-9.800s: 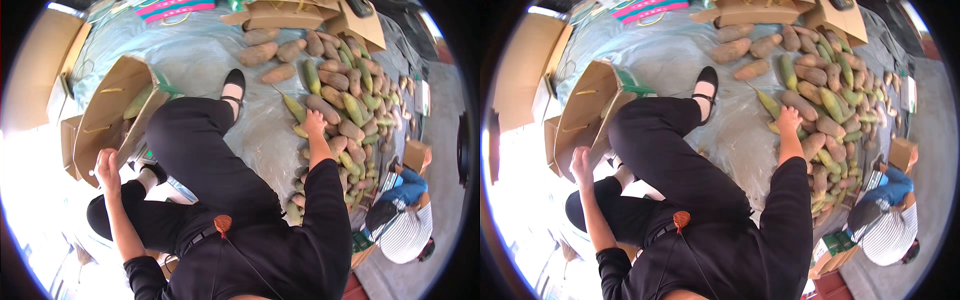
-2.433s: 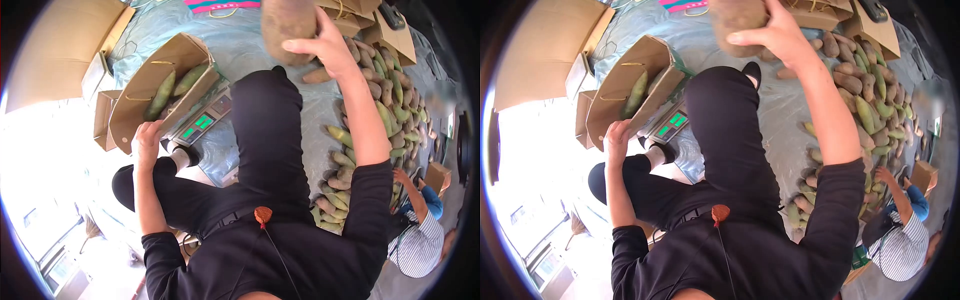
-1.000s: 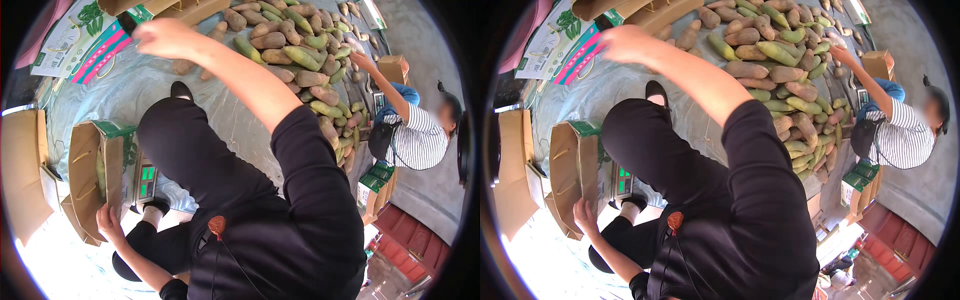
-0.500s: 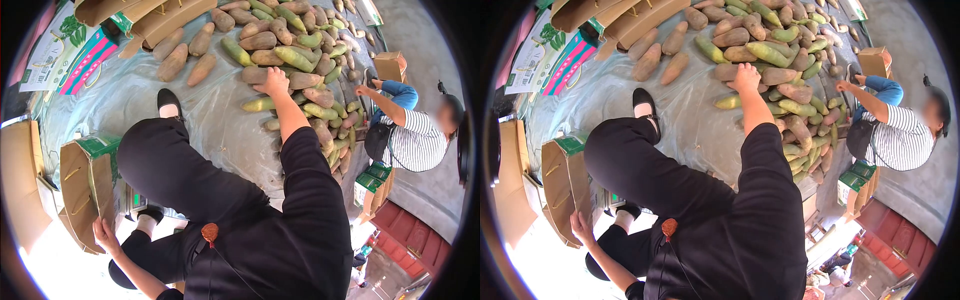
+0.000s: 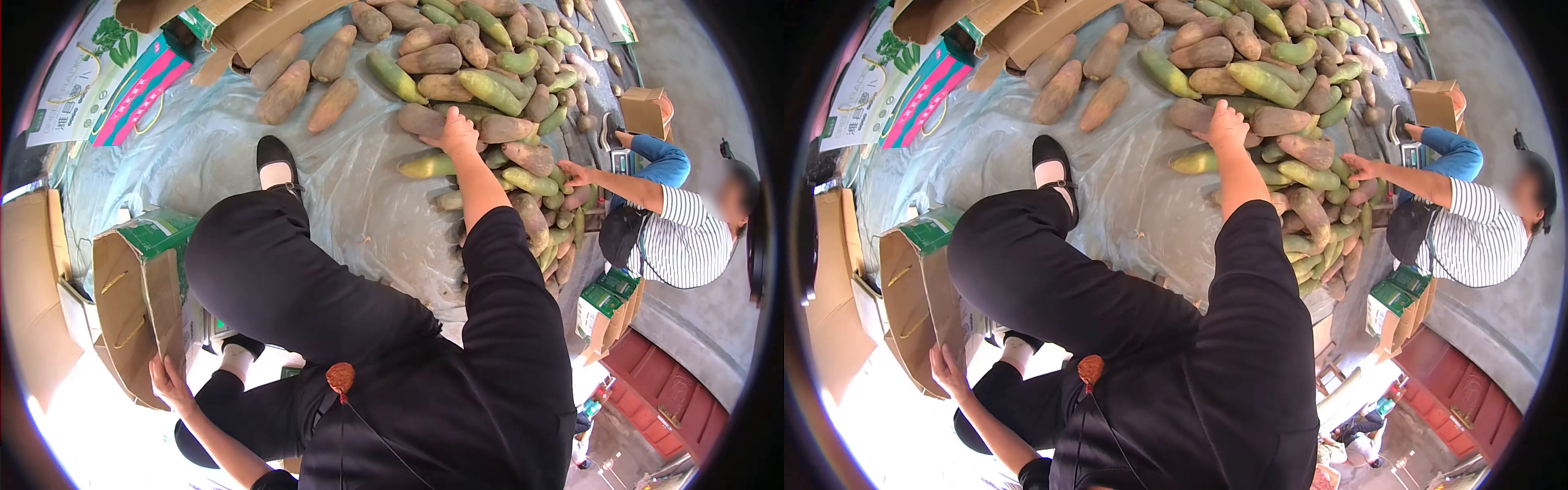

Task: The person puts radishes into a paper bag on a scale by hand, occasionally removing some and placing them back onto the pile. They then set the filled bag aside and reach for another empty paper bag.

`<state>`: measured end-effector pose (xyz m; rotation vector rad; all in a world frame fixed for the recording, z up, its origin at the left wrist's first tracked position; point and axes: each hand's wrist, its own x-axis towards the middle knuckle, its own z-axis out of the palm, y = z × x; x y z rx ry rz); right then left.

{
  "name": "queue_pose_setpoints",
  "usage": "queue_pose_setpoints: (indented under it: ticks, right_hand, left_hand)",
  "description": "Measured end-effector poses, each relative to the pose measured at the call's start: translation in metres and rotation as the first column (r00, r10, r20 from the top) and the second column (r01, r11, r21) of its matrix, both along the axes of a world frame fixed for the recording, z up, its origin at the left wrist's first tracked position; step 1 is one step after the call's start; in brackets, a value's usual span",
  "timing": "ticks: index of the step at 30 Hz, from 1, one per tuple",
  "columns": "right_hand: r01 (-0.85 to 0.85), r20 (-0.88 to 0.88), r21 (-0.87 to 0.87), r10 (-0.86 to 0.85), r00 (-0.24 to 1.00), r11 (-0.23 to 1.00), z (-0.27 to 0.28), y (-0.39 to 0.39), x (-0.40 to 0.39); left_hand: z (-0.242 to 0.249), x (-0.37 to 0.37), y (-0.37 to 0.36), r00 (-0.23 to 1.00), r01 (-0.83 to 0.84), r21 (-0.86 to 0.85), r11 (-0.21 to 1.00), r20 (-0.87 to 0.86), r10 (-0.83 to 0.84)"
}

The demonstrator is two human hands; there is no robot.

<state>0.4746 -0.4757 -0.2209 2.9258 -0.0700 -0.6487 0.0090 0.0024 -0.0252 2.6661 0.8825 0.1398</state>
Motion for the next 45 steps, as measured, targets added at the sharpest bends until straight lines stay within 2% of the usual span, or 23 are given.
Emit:
queue_pose_setpoints:
  ticks: [9, 11, 13, 14, 15, 16, 18, 19, 22, 24, 25, 29, 30, 31, 32, 34, 35, 37, 39, 40, 42, 44, 45]
  right_hand:
    - [0.018, -0.041, -0.021, -0.019, 0.999, 1.000, -0.013, 0.000, -0.017]
    - [0.289, -0.115, 0.313, -0.266, 0.957, 0.904, -0.008, 0.000, -0.026]
    - [0.353, -0.080, 0.362, -0.349, 0.934, 0.863, -0.026, -0.005, -0.030]
    - [0.575, -0.319, 0.505, -0.480, 0.817, 0.643, -0.029, -0.008, -0.032]
    - [0.755, -0.560, 0.551, -0.514, 0.650, 0.355, -0.032, -0.011, -0.033]
    - [0.752, -0.554, 0.556, -0.517, 0.652, 0.354, -0.035, -0.013, -0.036]
    - [0.792, -0.650, 0.583, -0.479, 0.589, 0.182, -0.033, -0.006, -0.048]
    - [0.787, -0.641, 0.590, -0.486, 0.593, 0.181, -0.028, -0.001, -0.052]
    - [0.809, -0.715, 0.578, -0.411, 0.566, 0.109, 0.004, 0.028, -0.059]
    - [0.782, -0.735, 0.598, -0.269, 0.623, 0.177, 0.028, 0.045, -0.058]
    - [0.779, -0.735, 0.600, -0.262, 0.626, 0.178, 0.041, 0.051, -0.054]
    - [0.495, -0.534, 0.819, 0.067, 0.843, 0.291, 0.101, 0.109, -0.032]
    - [0.431, -0.455, 0.860, 0.029, 0.890, 0.271, 0.105, 0.125, -0.028]
    - [0.352, -0.383, 0.889, 0.055, 0.922, 0.294, 0.154, 0.149, -0.036]
    - [0.234, -0.320, 0.885, 0.161, 0.934, 0.403, 0.188, 0.169, -0.035]
    - [0.100, -0.197, 0.963, 0.403, 0.894, 0.249, 0.202, 0.201, -0.020]
    - [0.101, -0.187, 0.971, 0.426, 0.885, 0.215, 0.227, 0.222, -0.030]
    - [0.092, -0.165, 0.984, 0.576, 0.801, 0.154, 0.260, 0.260, -0.038]
    - [-0.065, -0.056, 0.987, 0.700, 0.712, 0.144, 0.281, 0.297, -0.047]
    - [-0.064, -0.056, 0.988, 0.717, 0.695, 0.139, 0.290, 0.316, -0.059]
    - [-0.192, 0.052, 0.977, 0.781, 0.623, 0.088, 0.305, 0.355, -0.091]
    - [0.026, -0.274, 0.954, 0.837, 0.473, 0.297, 0.312, 0.394, -0.113]
    - [-0.039, -0.235, 0.960, 0.872, 0.429, 0.278, 0.302, 0.413, -0.125]
  left_hand:
    - [0.004, 0.004, -0.003, 0.999, -0.032, -0.035, 0.999, 0.005, 0.033]
    - [0.003, 0.002, -0.002, 0.999, -0.035, -0.040, 0.999, 0.004, 0.035]
    - [0.003, 0.000, 0.000, 0.999, -0.032, -0.048, 0.998, 0.002, 0.032]
    - [0.003, -0.001, 0.000, 0.999, -0.032, -0.051, 0.998, -0.009, 0.032]
    - [0.003, -0.001, 0.001, 0.999, -0.031, -0.054, 0.998, -0.020, 0.030]
    - [0.003, -0.001, 0.001, 1.000, -0.028, -0.056, 0.998, -0.013, 0.027]
    - [0.005, 0.001, 0.000, 1.000, 0.009, -0.032, 0.999, -0.017, -0.009]
    - [0.005, 0.002, -0.001, 1.000, 0.015, -0.038, 0.999, -0.006, -0.015]
    - [0.009, 0.001, -0.003, 0.999, -0.004, 0.012, 1.000, -0.040, 0.005]
    - [0.010, 0.001, -0.003, 1.000, 0.001, 0.008, 1.000, -0.020, -0.001]
    - [0.013, -0.002, -0.003, 1.000, -0.001, 0.007, 1.000, -0.006, 0.001]
    - [0.028, 0.005, -0.009, 0.998, 0.058, 0.151, 0.987, -0.031, -0.054]
    - [0.036, 0.008, -0.014, 0.999, 0.038, 0.140, 0.989, -0.035, -0.034]
    - [0.041, 0.008, -0.018, 1.000, -0.005, 0.122, 0.992, -0.028, 0.009]
    - [0.043, 0.008, -0.019, 1.000, -0.024, 0.100, 0.995, 0.008, 0.023]
    - [0.051, 0.008, -0.023, 0.999, -0.046, 0.141, 0.989, -0.006, 0.047]
    - [0.051, 0.007, -0.022, 1.000, -0.018, 0.199, 0.980, -0.019, 0.022]
    - [0.056, 0.002, -0.022, 0.999, 0.023, 0.270, 0.963, -0.035, -0.014]
    - [0.053, -0.003, -0.021, 1.000, 0.018, 0.263, 0.965, 0.005, -0.020]
    - [0.052, -0.005, -0.020, 0.999, 0.017, 0.262, 0.965, 0.022, -0.024]
    - [0.047, -0.008, -0.019, 0.999, 0.018, 0.273, 0.962, 0.043, -0.031]
    - [0.044, -0.010, -0.019, 0.999, 0.000, 0.240, 0.971, 0.050, -0.012]
    - [0.045, -0.011, -0.019, 0.999, -0.005, 0.213, 0.977, 0.054, -0.007]
